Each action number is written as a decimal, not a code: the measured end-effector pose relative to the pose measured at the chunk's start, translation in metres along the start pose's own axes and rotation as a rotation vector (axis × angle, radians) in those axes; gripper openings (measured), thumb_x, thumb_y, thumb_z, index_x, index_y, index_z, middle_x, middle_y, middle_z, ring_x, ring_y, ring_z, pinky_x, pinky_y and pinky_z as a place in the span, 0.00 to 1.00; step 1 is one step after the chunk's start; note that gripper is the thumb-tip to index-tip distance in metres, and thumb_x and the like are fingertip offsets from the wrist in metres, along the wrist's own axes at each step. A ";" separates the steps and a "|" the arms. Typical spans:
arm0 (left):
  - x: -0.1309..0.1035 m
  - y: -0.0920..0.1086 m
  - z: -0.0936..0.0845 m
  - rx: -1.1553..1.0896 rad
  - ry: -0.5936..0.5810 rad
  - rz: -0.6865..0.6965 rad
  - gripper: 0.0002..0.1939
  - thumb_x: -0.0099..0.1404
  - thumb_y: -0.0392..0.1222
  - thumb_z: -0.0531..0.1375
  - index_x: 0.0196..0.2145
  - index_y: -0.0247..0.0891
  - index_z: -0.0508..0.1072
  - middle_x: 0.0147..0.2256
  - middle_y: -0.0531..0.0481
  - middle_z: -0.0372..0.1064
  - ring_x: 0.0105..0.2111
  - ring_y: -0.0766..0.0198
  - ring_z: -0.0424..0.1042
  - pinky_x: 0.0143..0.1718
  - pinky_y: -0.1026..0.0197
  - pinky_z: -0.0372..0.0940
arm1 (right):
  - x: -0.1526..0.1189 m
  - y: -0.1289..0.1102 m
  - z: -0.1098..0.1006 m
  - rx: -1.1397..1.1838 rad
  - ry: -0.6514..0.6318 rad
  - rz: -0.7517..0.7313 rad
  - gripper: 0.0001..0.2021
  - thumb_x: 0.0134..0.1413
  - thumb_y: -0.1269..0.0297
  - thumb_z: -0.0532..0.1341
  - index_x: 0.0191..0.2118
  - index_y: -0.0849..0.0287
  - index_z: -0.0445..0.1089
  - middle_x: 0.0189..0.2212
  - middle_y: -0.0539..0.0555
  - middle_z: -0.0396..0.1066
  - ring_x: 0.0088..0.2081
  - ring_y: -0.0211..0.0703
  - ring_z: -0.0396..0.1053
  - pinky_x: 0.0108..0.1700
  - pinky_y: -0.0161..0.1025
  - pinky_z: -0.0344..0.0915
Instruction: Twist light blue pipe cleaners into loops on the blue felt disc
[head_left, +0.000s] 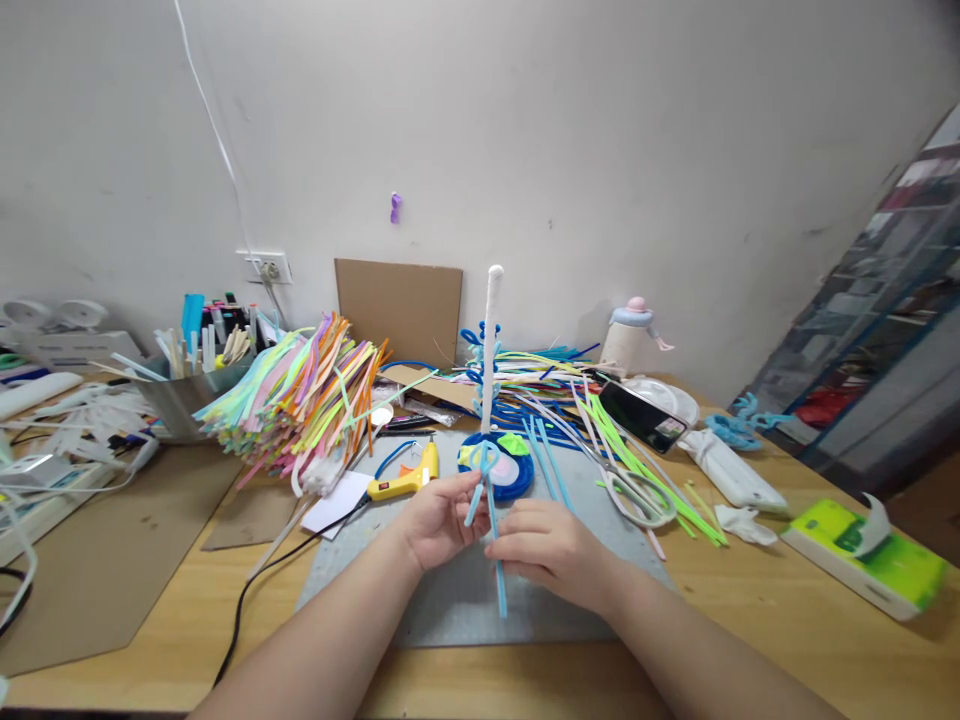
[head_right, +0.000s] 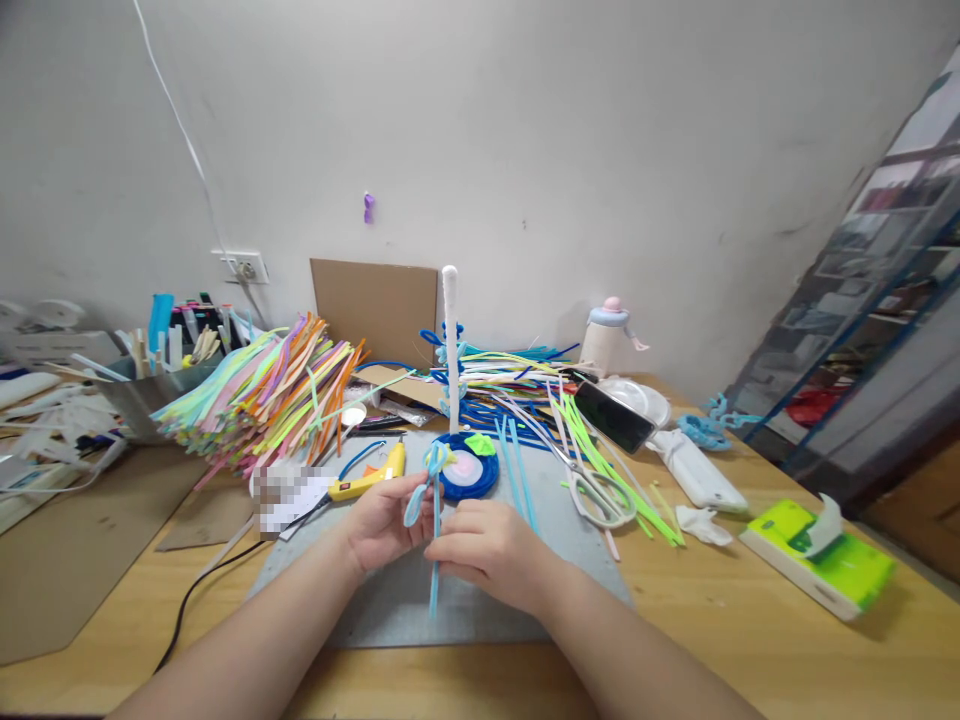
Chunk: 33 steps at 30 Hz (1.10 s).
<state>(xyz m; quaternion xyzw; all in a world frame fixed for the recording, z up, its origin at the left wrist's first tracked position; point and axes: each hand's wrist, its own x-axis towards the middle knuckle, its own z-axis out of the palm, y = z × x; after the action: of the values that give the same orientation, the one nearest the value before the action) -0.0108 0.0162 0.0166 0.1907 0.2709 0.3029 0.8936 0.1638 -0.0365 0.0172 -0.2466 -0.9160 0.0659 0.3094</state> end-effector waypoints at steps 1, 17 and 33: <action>0.000 0.000 0.000 0.002 -0.004 0.003 0.06 0.55 0.36 0.59 0.29 0.29 0.70 0.22 0.51 0.68 0.20 0.72 0.66 0.23 0.69 0.60 | 0.000 -0.001 0.000 -0.019 0.027 0.003 0.08 0.55 0.67 0.55 0.38 0.56 0.70 0.31 0.54 0.69 0.33 0.39 0.64 0.35 0.36 0.60; -0.004 0.001 0.002 0.153 -0.061 0.100 0.05 0.54 0.37 0.60 0.28 0.32 0.70 0.23 0.51 0.65 0.23 0.71 0.65 0.27 0.67 0.58 | 0.002 0.007 -0.005 0.123 0.116 0.138 0.14 0.58 0.71 0.49 0.45 0.56 0.67 0.39 0.57 0.69 0.42 0.41 0.66 0.42 0.37 0.63; -0.002 -0.004 0.002 0.328 -0.209 0.088 0.07 0.51 0.39 0.63 0.27 0.33 0.70 0.21 0.54 0.61 0.19 0.72 0.61 0.22 0.67 0.54 | -0.002 0.015 -0.006 0.013 0.379 0.300 0.08 0.54 0.68 0.54 0.30 0.56 0.70 0.31 0.55 0.70 0.33 0.40 0.68 0.34 0.36 0.64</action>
<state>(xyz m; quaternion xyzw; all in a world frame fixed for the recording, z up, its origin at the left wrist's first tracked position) -0.0093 0.0114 0.0173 0.3759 0.2139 0.2722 0.8596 0.1749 -0.0243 0.0173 -0.3857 -0.7944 0.0696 0.4640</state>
